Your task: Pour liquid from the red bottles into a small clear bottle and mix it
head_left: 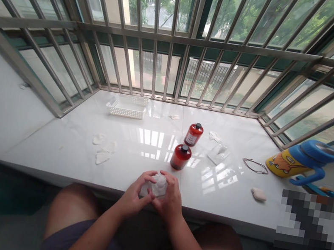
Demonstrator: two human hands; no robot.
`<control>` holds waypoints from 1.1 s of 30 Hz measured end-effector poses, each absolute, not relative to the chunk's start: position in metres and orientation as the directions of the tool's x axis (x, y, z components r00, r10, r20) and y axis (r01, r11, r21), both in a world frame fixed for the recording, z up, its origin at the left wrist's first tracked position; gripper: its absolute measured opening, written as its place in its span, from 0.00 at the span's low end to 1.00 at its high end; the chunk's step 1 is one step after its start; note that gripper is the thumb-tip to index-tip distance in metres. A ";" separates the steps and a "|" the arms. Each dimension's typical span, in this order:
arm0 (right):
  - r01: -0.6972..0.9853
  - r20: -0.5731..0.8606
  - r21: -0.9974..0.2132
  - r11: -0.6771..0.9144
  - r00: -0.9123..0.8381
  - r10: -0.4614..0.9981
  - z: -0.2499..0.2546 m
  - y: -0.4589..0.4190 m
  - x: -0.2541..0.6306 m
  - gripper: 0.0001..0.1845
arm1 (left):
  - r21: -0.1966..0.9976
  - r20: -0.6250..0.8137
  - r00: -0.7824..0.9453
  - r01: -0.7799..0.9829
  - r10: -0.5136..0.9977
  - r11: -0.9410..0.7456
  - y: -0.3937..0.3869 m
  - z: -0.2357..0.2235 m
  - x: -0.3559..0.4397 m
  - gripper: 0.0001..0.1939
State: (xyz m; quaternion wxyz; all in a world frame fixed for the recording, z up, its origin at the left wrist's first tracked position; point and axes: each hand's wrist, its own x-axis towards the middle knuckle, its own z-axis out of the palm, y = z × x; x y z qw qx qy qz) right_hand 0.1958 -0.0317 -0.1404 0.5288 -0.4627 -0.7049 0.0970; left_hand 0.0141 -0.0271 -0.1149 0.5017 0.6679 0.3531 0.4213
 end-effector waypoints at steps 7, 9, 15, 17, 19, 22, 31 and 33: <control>0.553 0.669 -0.613 0.565 -0.018 0.743 -0.142 -0.030 0.196 0.34 | 0.971 0.188 0.444 0.051 0.876 -0.234 -0.025 -0.117 0.009 0.31; 0.557 0.668 -0.610 0.563 -0.020 0.744 -0.142 -0.030 0.196 0.34 | 0.969 0.192 0.461 0.050 0.866 -0.241 -0.025 -0.116 0.008 0.27; 0.566 0.656 -0.615 0.549 -0.019 0.754 -0.141 -0.031 0.196 0.35 | 0.982 0.183 0.400 -0.037 0.898 -0.184 -0.023 -0.120 0.005 0.21; 0.568 0.659 -0.611 0.552 -0.023 0.752 -0.140 -0.031 0.196 0.34 | 0.977 0.206 0.409 -0.029 0.889 -0.213 -0.022 -0.119 0.005 0.27; 0.566 0.662 -0.607 0.558 -0.030 0.749 -0.140 -0.031 0.196 0.34 | 0.971 0.211 0.428 0.015 0.879 -0.241 -0.022 -0.117 0.005 0.30; 0.556 0.660 -0.611 0.563 -0.035 0.750 -0.140 -0.031 0.197 0.34 | 0.960 0.200 0.464 0.082 0.863 -0.267 -0.024 -0.111 0.007 0.29; 0.544 0.645 -0.625 0.560 -0.043 0.763 -0.139 -0.032 0.197 0.29 | 0.964 0.185 0.432 0.094 0.883 -0.248 -0.027 -0.106 0.008 0.22; 0.544 0.647 -0.623 0.562 -0.047 0.761 -0.137 -0.032 0.197 0.29 | 0.956 0.198 0.444 0.111 0.874 -0.272 -0.027 -0.105 0.008 0.25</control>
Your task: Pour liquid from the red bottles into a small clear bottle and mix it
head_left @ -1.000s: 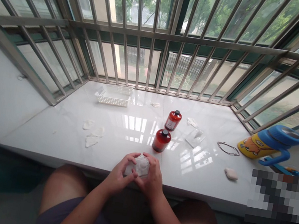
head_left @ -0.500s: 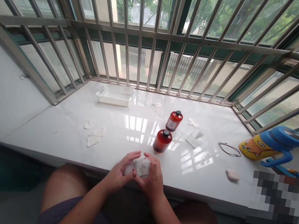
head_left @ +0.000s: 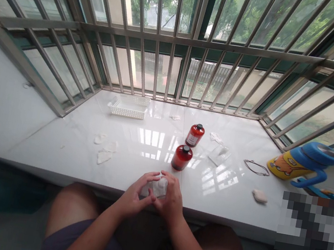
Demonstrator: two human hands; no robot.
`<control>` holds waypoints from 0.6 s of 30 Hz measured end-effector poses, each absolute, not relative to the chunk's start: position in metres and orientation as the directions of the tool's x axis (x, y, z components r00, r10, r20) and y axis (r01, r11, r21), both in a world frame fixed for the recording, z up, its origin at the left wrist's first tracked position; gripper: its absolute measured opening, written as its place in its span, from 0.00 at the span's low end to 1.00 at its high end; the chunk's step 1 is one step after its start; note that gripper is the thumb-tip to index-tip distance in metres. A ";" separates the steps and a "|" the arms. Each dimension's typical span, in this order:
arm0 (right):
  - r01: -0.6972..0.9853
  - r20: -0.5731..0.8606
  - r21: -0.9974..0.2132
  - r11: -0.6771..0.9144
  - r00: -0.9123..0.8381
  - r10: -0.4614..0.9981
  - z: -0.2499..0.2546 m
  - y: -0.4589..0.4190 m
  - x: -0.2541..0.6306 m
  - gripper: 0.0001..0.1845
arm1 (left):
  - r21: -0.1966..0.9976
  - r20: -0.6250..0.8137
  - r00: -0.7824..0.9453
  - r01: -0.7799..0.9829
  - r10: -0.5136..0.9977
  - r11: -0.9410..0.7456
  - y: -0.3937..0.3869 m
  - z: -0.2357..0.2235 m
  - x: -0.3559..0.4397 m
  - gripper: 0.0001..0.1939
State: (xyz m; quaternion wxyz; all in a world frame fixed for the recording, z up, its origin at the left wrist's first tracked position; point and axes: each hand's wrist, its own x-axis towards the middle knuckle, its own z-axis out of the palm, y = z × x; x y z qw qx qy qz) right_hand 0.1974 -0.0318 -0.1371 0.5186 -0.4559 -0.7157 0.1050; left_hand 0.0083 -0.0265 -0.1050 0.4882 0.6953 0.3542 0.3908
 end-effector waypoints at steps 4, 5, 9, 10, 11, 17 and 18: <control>0.545 0.650 -0.622 0.563 -0.042 0.759 -0.136 -0.032 0.197 0.29 | 0.939 0.221 0.444 0.143 0.868 -0.312 -0.027 -0.106 0.010 0.28; 0.546 0.651 -0.621 0.563 -0.041 0.758 -0.136 -0.032 0.197 0.29 | 0.937 0.226 0.443 0.146 0.868 -0.318 -0.027 -0.107 0.010 0.28; 0.550 0.653 -0.618 0.562 -0.039 0.757 -0.135 -0.032 0.197 0.28 | 0.935 0.230 0.445 0.147 0.866 -0.324 -0.027 -0.109 0.010 0.28; 0.550 0.654 -0.617 0.562 -0.039 0.756 -0.135 -0.032 0.197 0.28 | 0.935 0.229 0.444 0.148 0.866 -0.323 -0.027 -0.109 0.010 0.28; 0.550 0.655 -0.617 0.563 -0.038 0.755 -0.134 -0.032 0.197 0.28 | 0.934 0.227 0.442 0.153 0.868 -0.322 -0.027 -0.109 0.010 0.27; 0.548 0.654 -0.616 0.566 -0.045 0.755 -0.133 -0.032 0.197 0.28 | 0.922 0.234 0.432 0.186 0.871 -0.340 -0.027 -0.106 0.011 0.25; 0.544 0.651 -0.619 0.566 -0.049 0.758 -0.133 -0.032 0.198 0.28 | 0.921 0.237 0.429 0.187 0.872 -0.342 -0.027 -0.107 0.011 0.24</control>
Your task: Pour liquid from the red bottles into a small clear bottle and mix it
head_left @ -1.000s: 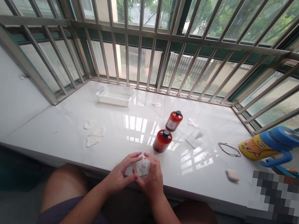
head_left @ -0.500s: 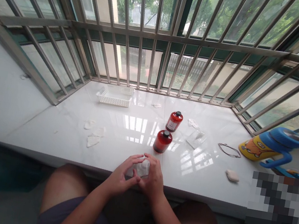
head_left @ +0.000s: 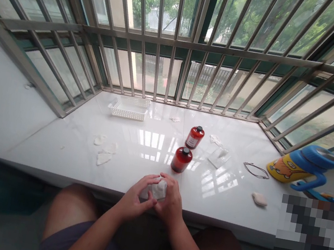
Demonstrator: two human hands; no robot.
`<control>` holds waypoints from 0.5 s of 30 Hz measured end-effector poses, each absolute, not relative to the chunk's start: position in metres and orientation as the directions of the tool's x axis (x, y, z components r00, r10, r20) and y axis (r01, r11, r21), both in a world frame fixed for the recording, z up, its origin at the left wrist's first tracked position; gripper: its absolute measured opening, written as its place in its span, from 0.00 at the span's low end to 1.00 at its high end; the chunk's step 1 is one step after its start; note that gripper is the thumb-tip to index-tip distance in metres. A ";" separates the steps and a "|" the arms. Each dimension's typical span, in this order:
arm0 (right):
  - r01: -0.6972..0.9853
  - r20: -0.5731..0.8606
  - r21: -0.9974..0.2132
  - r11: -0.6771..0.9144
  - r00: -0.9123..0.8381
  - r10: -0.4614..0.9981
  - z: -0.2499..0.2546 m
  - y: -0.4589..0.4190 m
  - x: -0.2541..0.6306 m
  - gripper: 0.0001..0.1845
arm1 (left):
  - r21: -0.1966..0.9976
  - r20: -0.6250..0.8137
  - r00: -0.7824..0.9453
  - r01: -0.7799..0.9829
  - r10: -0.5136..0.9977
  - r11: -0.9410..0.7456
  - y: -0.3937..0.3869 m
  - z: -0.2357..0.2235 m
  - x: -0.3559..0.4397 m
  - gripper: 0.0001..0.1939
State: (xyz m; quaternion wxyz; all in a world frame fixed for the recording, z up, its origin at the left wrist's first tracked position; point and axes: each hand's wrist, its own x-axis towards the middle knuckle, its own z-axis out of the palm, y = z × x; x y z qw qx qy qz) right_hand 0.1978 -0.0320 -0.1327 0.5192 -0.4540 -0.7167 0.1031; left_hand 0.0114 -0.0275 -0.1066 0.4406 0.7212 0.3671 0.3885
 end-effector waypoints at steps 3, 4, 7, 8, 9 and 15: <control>0.531 0.640 -0.628 0.569 -0.064 0.765 -0.131 -0.032 0.199 0.27 | 0.915 0.252 0.409 0.193 0.877 -0.354 -0.028 -0.108 0.012 0.23; 0.528 0.639 -0.629 0.571 -0.068 0.766 -0.130 -0.032 0.200 0.27 | 0.913 0.259 0.403 0.195 0.878 -0.359 -0.028 -0.109 0.012 0.22; 0.521 0.636 -0.632 0.573 -0.073 0.768 -0.130 -0.033 0.200 0.26 | 0.909 0.274 0.387 0.196 0.880 -0.369 -0.029 -0.111 0.013 0.22; 0.519 0.635 -0.635 0.572 -0.071 0.769 -0.131 -0.033 0.200 0.26 | 0.909 0.276 0.385 0.195 0.881 -0.370 -0.029 -0.111 0.014 0.22; 0.516 0.633 -0.639 0.570 -0.068 0.771 -0.131 -0.033 0.200 0.26 | 0.909 0.279 0.383 0.191 0.881 -0.371 -0.030 -0.111 0.014 0.22; 0.526 0.636 -0.634 0.567 -0.062 0.769 -0.134 -0.033 0.199 0.26 | 0.908 0.293 0.382 0.174 0.877 -0.380 -0.031 -0.111 0.016 0.21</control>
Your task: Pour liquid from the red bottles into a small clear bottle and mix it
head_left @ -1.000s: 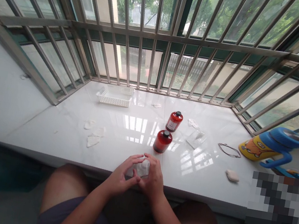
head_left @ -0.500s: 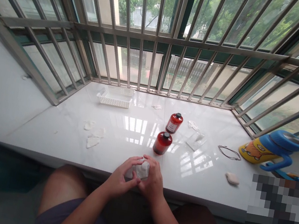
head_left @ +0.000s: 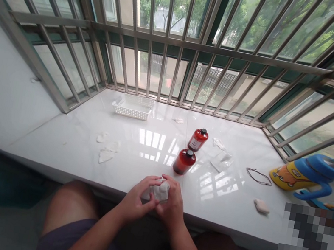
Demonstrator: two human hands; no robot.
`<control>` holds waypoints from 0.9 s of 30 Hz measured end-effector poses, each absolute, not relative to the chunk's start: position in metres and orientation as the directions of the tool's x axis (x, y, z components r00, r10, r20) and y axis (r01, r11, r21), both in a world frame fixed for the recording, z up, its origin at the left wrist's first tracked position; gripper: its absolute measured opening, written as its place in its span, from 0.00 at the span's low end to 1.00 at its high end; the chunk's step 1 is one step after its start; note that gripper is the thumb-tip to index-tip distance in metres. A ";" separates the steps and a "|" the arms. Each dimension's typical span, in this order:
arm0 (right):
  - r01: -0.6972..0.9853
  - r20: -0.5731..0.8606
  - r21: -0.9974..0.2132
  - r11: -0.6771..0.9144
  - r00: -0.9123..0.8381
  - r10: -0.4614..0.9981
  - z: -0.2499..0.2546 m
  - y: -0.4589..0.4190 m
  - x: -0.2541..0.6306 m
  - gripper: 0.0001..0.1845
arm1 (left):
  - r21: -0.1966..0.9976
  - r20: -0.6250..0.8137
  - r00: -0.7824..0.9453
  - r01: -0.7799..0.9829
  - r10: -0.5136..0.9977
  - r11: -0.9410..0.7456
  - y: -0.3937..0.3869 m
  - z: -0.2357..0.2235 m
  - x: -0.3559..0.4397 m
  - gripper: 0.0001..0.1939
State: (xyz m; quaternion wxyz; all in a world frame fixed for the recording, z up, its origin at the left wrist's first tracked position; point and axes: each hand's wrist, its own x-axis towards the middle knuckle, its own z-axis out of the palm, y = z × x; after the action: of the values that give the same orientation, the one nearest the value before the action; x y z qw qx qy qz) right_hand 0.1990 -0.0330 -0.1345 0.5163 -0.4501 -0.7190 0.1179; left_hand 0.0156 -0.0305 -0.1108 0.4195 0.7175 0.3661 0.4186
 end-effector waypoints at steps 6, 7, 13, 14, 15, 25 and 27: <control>0.534 0.644 -0.625 0.569 -0.060 0.763 -0.134 -0.032 0.198 0.26 | 0.905 0.299 0.383 0.177 0.874 -0.387 -0.030 -0.111 0.014 0.21; 0.535 0.641 -0.627 0.566 -0.059 0.766 -0.134 -0.032 0.198 0.25 | 0.904 0.300 0.384 0.178 0.873 -0.389 -0.030 -0.111 0.014 0.21; 0.538 0.641 -0.627 0.564 -0.055 0.766 -0.131 -0.033 0.198 0.25 | 0.897 0.300 0.387 0.195 0.872 -0.395 -0.030 -0.112 0.016 0.20; 0.537 0.645 -0.625 0.566 -0.052 0.762 -0.131 -0.033 0.198 0.25 | 0.896 0.302 0.388 0.196 0.871 -0.398 -0.030 -0.112 0.016 0.20; 0.537 0.648 -0.625 0.567 -0.050 0.760 -0.131 -0.033 0.198 0.25 | 0.896 0.303 0.389 0.196 0.870 -0.399 -0.030 -0.112 0.016 0.20; 0.532 0.645 -0.628 0.568 -0.053 0.763 -0.132 -0.033 0.197 0.26 | 0.878 0.319 0.385 0.223 0.866 -0.423 -0.030 -0.112 0.016 0.21; 0.530 0.645 -0.630 0.568 -0.050 0.762 -0.133 -0.032 0.198 0.27 | 0.876 0.328 0.382 0.220 0.864 -0.430 -0.030 -0.112 0.017 0.21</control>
State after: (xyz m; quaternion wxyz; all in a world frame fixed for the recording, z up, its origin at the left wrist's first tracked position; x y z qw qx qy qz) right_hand 0.1976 -0.0322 -0.1333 0.5208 -0.4512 -0.7160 0.1117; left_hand 0.0165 -0.0298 -0.1121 0.3866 0.7359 0.3684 0.4163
